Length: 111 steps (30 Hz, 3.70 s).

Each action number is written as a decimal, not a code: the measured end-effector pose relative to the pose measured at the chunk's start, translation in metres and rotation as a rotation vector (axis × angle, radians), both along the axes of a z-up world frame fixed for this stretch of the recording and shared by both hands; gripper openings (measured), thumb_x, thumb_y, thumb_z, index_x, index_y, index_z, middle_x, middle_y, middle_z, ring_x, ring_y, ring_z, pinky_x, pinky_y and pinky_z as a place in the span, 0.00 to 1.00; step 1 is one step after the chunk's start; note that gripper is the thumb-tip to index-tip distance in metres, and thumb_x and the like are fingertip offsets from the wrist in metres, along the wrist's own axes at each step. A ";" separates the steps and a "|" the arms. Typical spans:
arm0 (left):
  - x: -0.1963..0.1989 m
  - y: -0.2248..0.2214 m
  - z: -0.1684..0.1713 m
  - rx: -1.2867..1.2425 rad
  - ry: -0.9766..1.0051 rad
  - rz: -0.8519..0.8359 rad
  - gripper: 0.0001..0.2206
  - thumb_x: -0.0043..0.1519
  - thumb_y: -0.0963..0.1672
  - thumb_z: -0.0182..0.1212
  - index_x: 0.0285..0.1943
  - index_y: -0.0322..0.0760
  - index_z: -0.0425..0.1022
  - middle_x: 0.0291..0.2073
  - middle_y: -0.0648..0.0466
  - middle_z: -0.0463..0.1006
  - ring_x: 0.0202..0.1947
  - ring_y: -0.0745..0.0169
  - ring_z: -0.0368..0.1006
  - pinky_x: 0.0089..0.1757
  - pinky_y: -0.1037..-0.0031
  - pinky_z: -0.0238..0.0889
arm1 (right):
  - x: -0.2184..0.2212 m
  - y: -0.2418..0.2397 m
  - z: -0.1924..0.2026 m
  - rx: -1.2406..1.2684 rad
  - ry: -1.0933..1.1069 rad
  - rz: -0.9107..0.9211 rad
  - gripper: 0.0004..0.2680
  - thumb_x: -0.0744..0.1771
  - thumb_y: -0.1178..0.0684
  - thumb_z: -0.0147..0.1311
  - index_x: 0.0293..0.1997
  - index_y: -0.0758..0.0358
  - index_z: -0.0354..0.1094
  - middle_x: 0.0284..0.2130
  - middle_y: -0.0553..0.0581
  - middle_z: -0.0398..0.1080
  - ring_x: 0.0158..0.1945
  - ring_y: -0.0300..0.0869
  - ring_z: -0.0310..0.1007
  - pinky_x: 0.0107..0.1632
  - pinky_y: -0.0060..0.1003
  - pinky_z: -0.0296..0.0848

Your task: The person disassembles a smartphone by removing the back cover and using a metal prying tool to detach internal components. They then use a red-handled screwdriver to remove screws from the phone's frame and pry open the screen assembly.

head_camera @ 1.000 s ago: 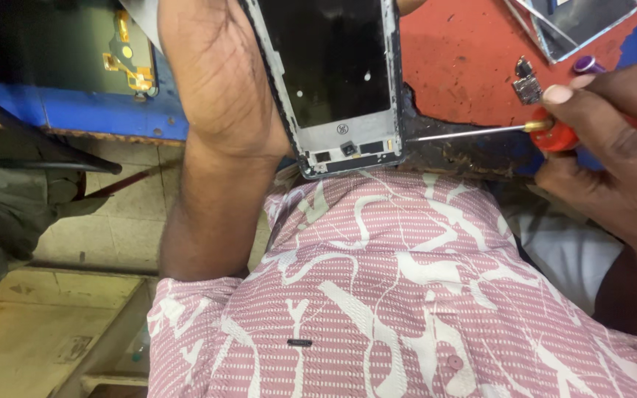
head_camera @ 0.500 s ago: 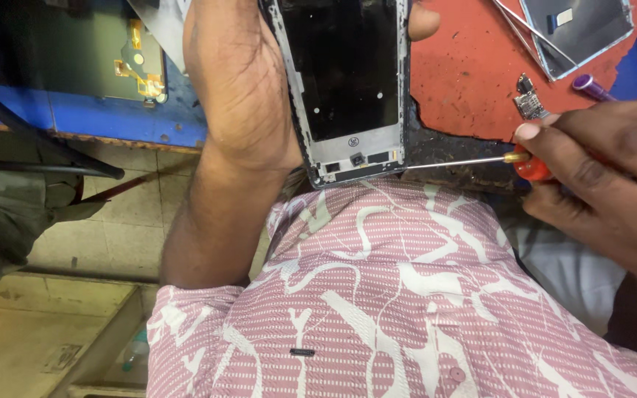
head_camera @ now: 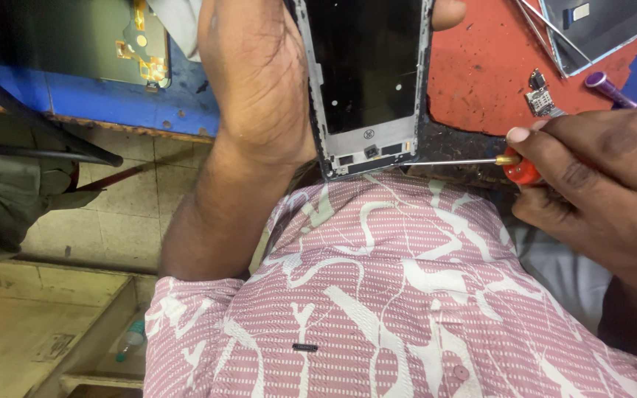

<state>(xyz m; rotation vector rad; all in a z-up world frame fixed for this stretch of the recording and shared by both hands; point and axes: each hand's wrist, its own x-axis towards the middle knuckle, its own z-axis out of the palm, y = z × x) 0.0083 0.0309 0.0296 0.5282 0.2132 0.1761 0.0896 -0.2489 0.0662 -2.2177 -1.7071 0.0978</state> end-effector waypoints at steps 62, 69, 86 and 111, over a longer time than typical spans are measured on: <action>-0.012 -0.008 -0.026 1.282 -0.397 0.028 0.29 0.67 0.51 0.69 0.76 0.57 0.60 0.73 0.51 0.57 0.68 0.58 0.65 0.65 0.70 0.64 | 0.003 0.012 -0.017 0.196 0.054 -0.451 0.03 0.67 0.67 0.64 0.42 0.70 0.74 0.36 0.62 0.73 0.39 0.49 0.74 0.41 0.41 0.70; -0.018 -0.006 -0.025 1.359 -0.317 0.026 0.32 0.65 0.53 0.70 0.75 0.51 0.59 0.71 0.48 0.57 0.66 0.54 0.64 0.62 0.69 0.65 | 0.007 0.055 -0.040 0.313 0.237 -0.392 0.03 0.69 0.69 0.61 0.46 0.72 0.75 0.37 0.61 0.75 0.38 0.45 0.77 0.40 0.35 0.71; -0.023 -0.007 -0.022 1.377 -0.294 -0.045 0.25 0.73 0.54 0.65 0.75 0.56 0.59 0.73 0.55 0.51 0.69 0.64 0.62 0.64 0.76 0.63 | 0.012 0.070 -0.053 0.321 0.214 -0.347 0.05 0.67 0.70 0.60 0.45 0.72 0.75 0.36 0.60 0.75 0.37 0.43 0.77 0.39 0.32 0.73; -0.027 -0.010 -0.017 1.381 -0.258 -0.045 0.23 0.75 0.54 0.64 0.74 0.56 0.59 0.72 0.52 0.52 0.70 0.63 0.60 0.66 0.75 0.60 | 0.008 0.068 -0.053 0.312 0.324 -0.350 0.07 0.68 0.73 0.54 0.47 0.73 0.73 0.35 0.61 0.74 0.36 0.43 0.78 0.37 0.32 0.72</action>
